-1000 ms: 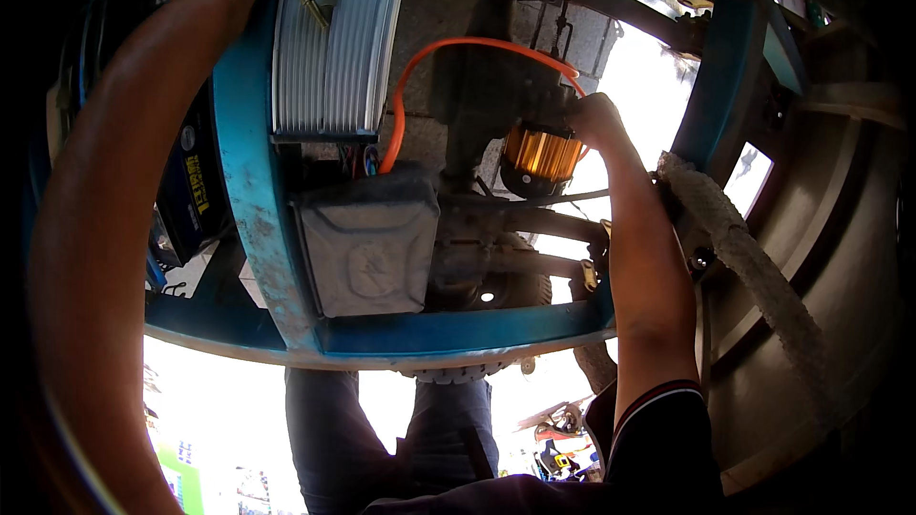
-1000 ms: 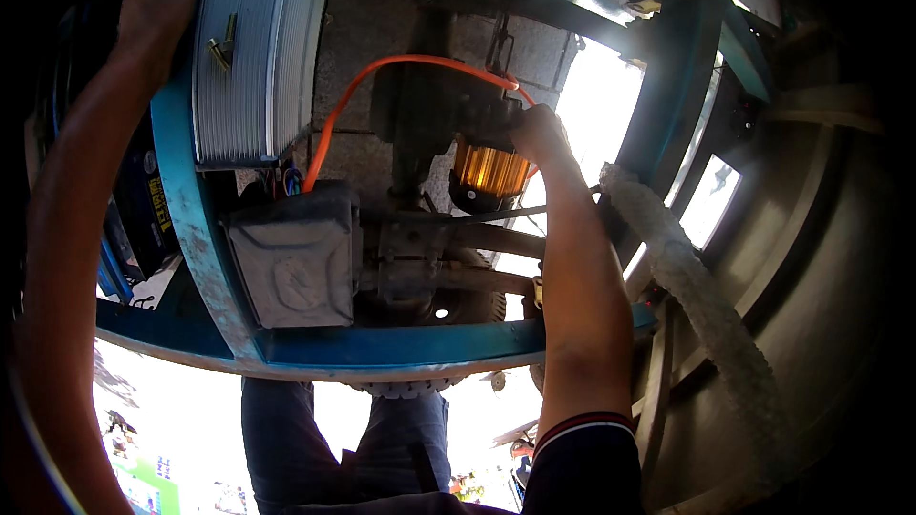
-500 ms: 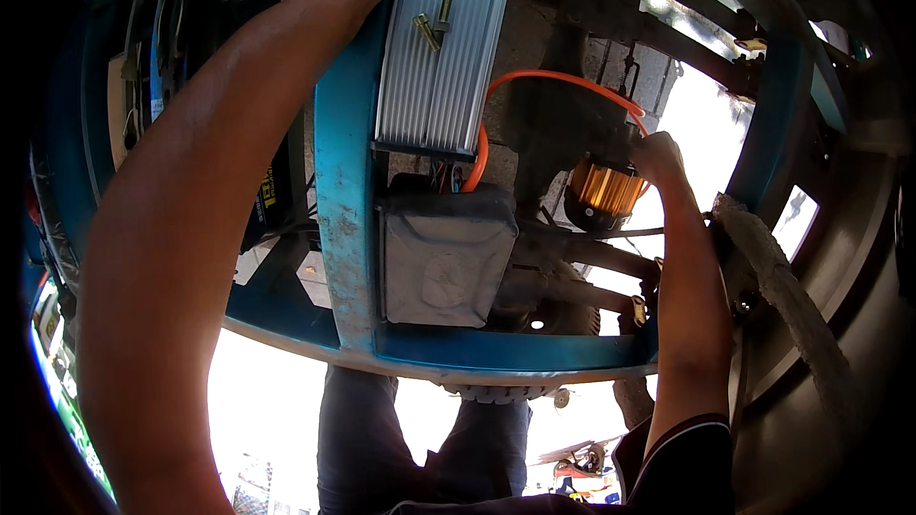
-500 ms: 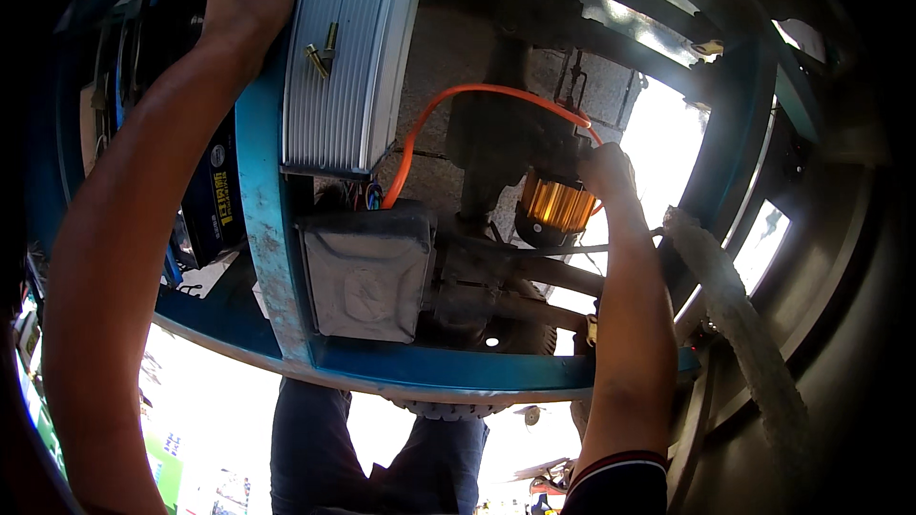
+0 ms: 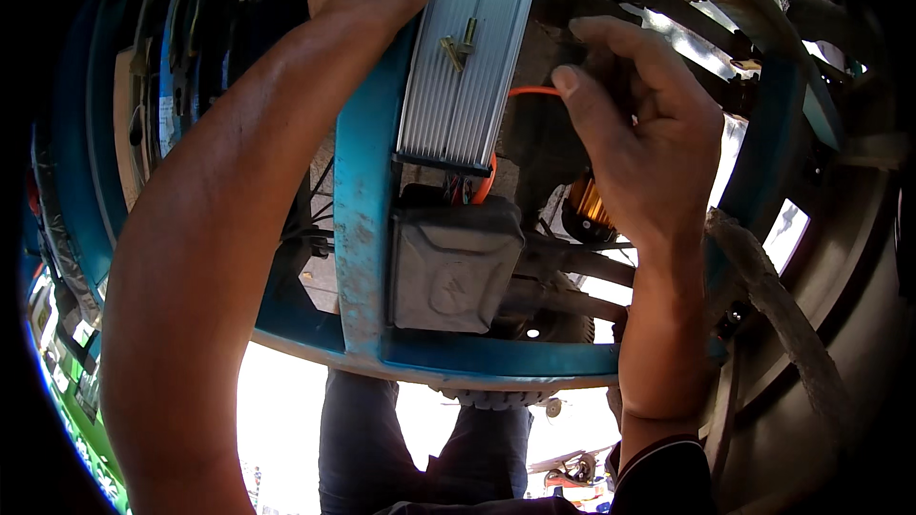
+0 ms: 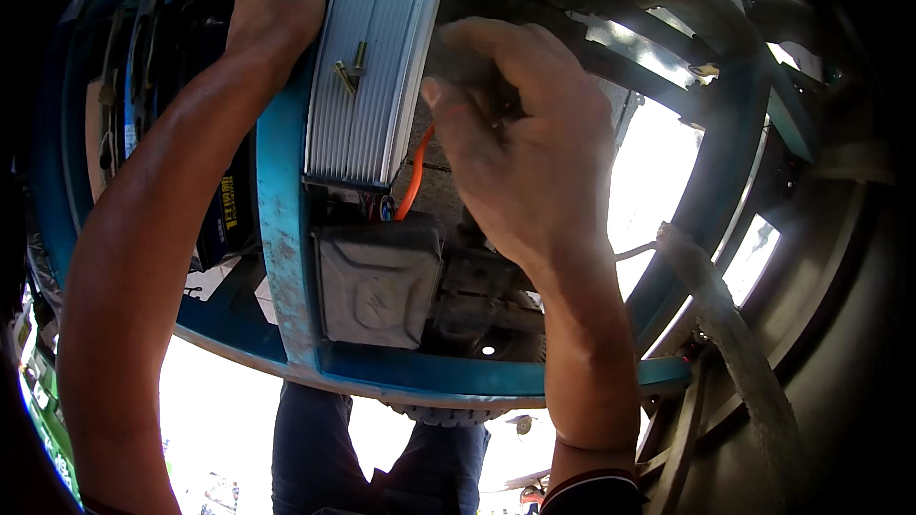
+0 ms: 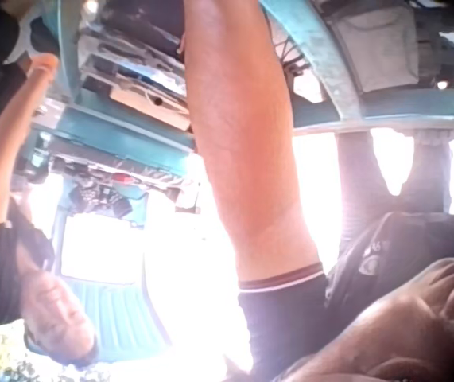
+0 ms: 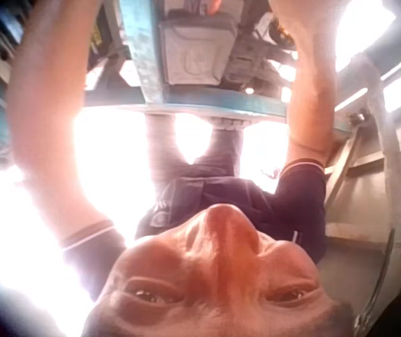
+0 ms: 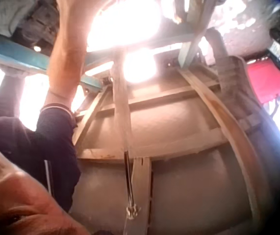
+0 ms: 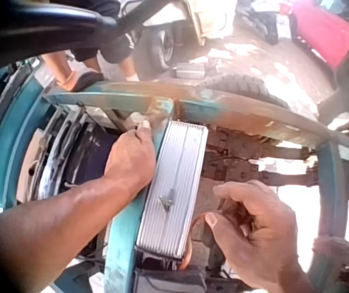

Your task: The person works underneath a blue three-wheeled vehicle, manipulating a yellow cylindrical component and orange wiring. They use a hammer to tap a part of the vehicle's undercarriage and adjust the yellow component with their hands. The person also moves a grey plastic cover and handles a white cloth.

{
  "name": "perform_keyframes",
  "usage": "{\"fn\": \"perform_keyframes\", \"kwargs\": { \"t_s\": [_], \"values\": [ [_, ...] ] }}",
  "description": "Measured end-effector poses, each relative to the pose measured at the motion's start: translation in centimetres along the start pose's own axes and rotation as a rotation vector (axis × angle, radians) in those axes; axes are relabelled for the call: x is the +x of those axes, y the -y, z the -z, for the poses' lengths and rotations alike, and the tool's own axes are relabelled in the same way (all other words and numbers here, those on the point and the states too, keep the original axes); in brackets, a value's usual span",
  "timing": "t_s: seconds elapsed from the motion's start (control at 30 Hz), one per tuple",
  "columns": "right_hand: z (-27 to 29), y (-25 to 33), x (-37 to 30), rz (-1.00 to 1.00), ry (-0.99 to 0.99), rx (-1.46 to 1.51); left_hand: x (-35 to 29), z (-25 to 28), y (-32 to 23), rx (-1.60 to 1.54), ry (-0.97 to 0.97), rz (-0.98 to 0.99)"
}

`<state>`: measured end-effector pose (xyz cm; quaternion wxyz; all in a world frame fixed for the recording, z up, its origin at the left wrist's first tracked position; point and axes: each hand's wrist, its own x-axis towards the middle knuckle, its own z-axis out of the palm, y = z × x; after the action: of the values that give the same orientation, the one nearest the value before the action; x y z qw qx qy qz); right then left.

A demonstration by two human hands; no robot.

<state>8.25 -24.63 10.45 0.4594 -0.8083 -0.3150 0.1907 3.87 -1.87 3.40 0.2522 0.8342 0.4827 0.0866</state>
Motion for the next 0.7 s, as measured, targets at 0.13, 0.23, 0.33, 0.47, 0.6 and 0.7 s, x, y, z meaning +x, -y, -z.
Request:
{"fn": "perform_keyframes", "kwargs": {
  "t_s": [0.13, 0.23, 0.33, 0.47, 0.6, 0.7],
  "values": [
    [-4.0, 3.3, 1.6, 0.171, 0.107, -0.376, 0.1, 0.4, 0.6, 0.035, -0.017, 0.056],
    [-5.7, 2.3, 1.7, 0.159, 0.063, -0.568, 0.1, -0.9, -0.9, -0.025, 0.037, 0.013],
    [-7.4, 3.6, 1.4, 0.173, 0.064, -0.527, 3.1, 0.1, 4.3, -0.130, 0.319, 0.141],
    [-8.7, 4.7, 1.3, 0.244, 0.012, -0.542, 3.9, 1.5, 5.7, 0.008, 0.134, 0.135],
    [-7.9, 2.8, 1.0, 0.188, -0.024, -0.587, 2.5, -1.3, 1.7, -0.019, 0.189, 0.111],
    [-7.9, 2.5, 0.7, 0.196, -0.075, -0.527, 2.7, -1.0, 2.0, 0.055, 0.170, 0.095]
  ]
}}
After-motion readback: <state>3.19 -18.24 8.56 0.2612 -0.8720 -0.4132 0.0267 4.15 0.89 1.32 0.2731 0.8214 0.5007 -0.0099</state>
